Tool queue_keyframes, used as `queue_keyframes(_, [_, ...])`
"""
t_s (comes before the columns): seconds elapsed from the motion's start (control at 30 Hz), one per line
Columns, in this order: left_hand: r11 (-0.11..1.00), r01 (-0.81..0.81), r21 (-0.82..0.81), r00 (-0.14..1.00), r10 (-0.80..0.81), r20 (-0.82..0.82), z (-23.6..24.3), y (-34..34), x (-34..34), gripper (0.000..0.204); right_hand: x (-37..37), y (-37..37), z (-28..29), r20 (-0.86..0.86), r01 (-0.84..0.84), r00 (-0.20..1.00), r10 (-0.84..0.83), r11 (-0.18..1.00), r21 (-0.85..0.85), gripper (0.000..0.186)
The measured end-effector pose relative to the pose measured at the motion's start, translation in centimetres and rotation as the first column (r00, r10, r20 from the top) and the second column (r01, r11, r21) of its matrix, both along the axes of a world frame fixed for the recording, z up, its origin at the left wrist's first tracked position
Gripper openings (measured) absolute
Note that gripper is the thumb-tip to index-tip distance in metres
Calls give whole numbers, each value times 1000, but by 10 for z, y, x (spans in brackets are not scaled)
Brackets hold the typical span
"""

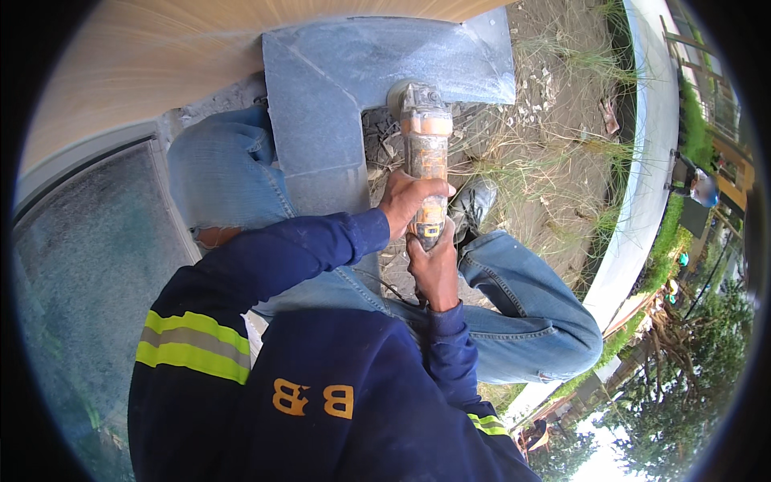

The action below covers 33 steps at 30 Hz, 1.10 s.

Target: The person uses a handheld angle grinder to smooth a concrete surface. They hold the tool with both hands and move it back and forth across the area, generating dust.

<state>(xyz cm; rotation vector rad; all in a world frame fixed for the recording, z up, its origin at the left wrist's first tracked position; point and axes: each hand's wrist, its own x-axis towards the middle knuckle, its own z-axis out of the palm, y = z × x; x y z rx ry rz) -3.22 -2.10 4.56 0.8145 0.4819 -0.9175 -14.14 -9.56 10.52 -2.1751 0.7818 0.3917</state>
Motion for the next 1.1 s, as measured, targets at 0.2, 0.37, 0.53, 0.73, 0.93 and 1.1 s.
queue_keyframes(0.2, [998, -24, -61, 1000, 23, -15, -7, 11, 20, 35, 20, -2, -11, 48, -48, 998, 48, 999, -3, 68])
queue_keyframes(0.37, [1000, -18, -9, 999, 18, 29, -5, -4, -1, 32, -5, -5, -8, 29, -27, 999, 28, 999, -34, 68])
queue_keyframes(0.53, [1000, -5, -22, 999, 4, -32, -8, 15, 4, 35, 8, -3, -5, -22, -67, 997, 68, 998, 18, 63])
queue_keyframes(0.73, [999, 1, -53, 1000, -2, -11, -8, 2, 11, 32, 8, -6, -10, -27, -62, 998, 61, 997, -56, 70])
queue_keyframes(0.93, [999, -20, -50, 1000, 21, 14, -2, 6, 1, 32, 2, -2, -1, 12, -70, 997, 70, 997, -34, 69])
queue_keyframes(1.1, [997, -16, -76, 1000, 14, -26, -6, 0, 16, 32, 13, -6, -8, 18, -60, 998, 63, 993, -105, 67])
